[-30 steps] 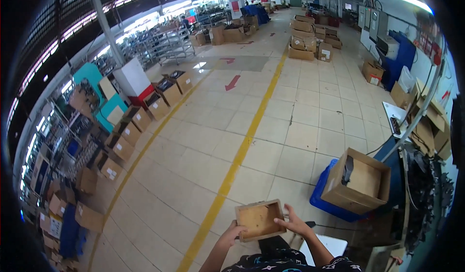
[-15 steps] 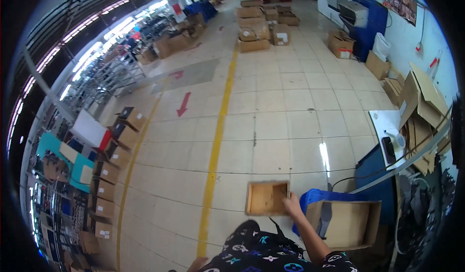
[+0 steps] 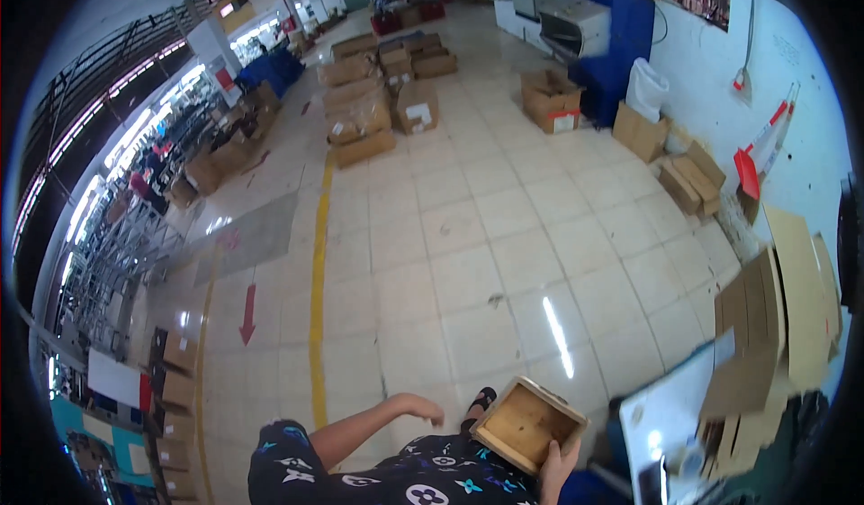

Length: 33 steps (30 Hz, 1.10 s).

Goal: Hammer small components onto a shoe sole and organize materials.

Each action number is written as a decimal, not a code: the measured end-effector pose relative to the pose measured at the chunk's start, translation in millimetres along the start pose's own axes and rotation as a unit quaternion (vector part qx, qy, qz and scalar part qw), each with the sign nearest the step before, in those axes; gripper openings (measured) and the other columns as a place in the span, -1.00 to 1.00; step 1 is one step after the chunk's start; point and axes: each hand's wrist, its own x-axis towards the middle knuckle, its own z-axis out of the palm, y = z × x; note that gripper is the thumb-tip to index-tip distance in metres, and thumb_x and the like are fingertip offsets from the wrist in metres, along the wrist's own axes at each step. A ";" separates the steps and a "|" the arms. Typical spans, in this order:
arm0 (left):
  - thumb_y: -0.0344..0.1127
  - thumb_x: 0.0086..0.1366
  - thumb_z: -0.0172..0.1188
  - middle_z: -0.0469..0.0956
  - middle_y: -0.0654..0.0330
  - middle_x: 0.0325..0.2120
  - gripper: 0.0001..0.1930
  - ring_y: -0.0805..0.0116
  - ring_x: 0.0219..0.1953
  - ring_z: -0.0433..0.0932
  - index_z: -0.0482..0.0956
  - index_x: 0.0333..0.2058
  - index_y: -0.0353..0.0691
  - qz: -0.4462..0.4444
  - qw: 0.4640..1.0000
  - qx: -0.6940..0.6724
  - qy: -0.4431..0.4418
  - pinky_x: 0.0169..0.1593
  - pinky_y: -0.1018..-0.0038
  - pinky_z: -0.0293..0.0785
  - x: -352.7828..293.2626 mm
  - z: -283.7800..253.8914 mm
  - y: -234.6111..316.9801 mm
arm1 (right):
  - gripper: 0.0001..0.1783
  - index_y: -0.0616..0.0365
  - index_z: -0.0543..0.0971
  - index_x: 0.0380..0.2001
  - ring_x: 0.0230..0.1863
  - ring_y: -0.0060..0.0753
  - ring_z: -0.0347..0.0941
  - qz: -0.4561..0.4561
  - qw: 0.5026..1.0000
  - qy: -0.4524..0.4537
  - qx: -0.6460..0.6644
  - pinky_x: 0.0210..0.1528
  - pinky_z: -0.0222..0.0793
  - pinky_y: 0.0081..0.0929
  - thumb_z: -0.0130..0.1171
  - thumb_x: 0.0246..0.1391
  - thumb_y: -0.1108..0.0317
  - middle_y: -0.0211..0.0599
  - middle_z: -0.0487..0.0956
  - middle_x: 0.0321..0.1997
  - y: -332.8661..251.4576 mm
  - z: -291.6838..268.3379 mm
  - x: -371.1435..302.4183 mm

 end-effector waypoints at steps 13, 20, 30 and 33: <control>-0.20 0.43 -0.12 0.65 0.05 -0.15 -0.65 0.04 -0.13 0.61 0.56 -0.08 -0.29 0.214 0.965 0.128 -0.075 0.00 0.18 0.46 245.7 -477.4 454.7 | -0.48 0.33 0.36 0.11 0.06 0.28 0.44 0.033 0.954 0.236 -0.183 0.08 0.38 -0.16 0.19 0.09 0.40 0.26 0.51 0.00 -144.5 58.9 582.9; -0.01 0.42 -0.04 0.65 -0.06 -0.23 -0.61 -0.04 -0.15 0.62 0.59 -0.10 -0.19 0.117 0.771 0.613 -0.129 -0.04 0.22 0.48 410.2 -640.9 795.3 | -0.47 0.45 0.40 0.11 -0.02 -0.17 0.55 0.140 0.837 0.490 0.201 0.08 0.42 -0.29 0.17 0.04 0.48 0.02 0.58 -0.01 -91.7 -25.9 793.7; 0.08 0.37 0.10 0.40 0.02 0.20 -0.30 0.13 0.21 0.41 0.22 0.28 -0.34 0.122 0.976 0.122 -0.136 0.26 0.25 0.32 738.3 -711.4 1149.9 | -0.51 0.37 0.54 -0.07 -0.11 -0.22 0.56 0.225 0.800 0.554 0.053 -0.06 0.43 -0.28 0.17 -0.03 0.23 0.13 0.61 -0.23 -98.0 -227.7 1117.4; 0.01 0.31 0.13 0.37 -0.04 0.19 -0.29 0.05 0.19 0.42 0.19 0.28 -0.31 0.097 0.934 0.073 -0.335 0.26 0.16 0.34 885.7 -702.8 1218.0 | -0.42 0.37 0.51 -0.02 -0.03 -0.14 0.54 0.179 0.806 0.558 0.083 0.03 0.41 -0.31 0.24 0.00 0.10 0.10 0.60 -0.13 -168.6 -295.5 1181.1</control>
